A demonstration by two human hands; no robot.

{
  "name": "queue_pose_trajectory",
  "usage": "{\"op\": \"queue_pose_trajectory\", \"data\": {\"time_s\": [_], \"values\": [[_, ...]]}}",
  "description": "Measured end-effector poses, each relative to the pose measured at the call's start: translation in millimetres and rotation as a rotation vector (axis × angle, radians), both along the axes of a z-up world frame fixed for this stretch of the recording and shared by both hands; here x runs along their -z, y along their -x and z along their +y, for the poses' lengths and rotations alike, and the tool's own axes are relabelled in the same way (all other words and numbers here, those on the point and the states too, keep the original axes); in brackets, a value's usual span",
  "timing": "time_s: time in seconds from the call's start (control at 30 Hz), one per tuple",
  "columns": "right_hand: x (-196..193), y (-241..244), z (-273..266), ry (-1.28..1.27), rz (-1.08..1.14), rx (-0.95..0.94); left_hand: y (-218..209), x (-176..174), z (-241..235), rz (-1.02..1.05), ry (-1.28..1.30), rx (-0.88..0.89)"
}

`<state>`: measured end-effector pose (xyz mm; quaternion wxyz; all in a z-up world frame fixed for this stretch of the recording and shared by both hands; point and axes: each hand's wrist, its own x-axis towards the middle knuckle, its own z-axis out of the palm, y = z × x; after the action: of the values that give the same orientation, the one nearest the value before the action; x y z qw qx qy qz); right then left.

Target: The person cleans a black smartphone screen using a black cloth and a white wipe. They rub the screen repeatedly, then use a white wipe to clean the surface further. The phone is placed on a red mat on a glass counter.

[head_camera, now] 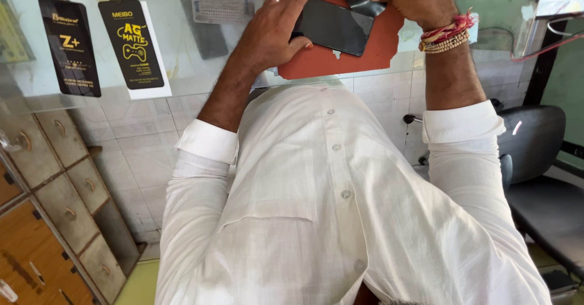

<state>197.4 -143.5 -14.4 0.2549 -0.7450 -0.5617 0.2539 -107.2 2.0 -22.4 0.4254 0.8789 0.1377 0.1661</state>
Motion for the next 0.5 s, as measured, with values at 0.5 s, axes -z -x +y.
{"op": "queue_pose_trajectory", "data": {"time_s": [0.5], "values": [[-14, -2, -1, 0.077, 0.165, 0.010, 1, 1, 0, -0.081, -0.099, -0.041]]}}
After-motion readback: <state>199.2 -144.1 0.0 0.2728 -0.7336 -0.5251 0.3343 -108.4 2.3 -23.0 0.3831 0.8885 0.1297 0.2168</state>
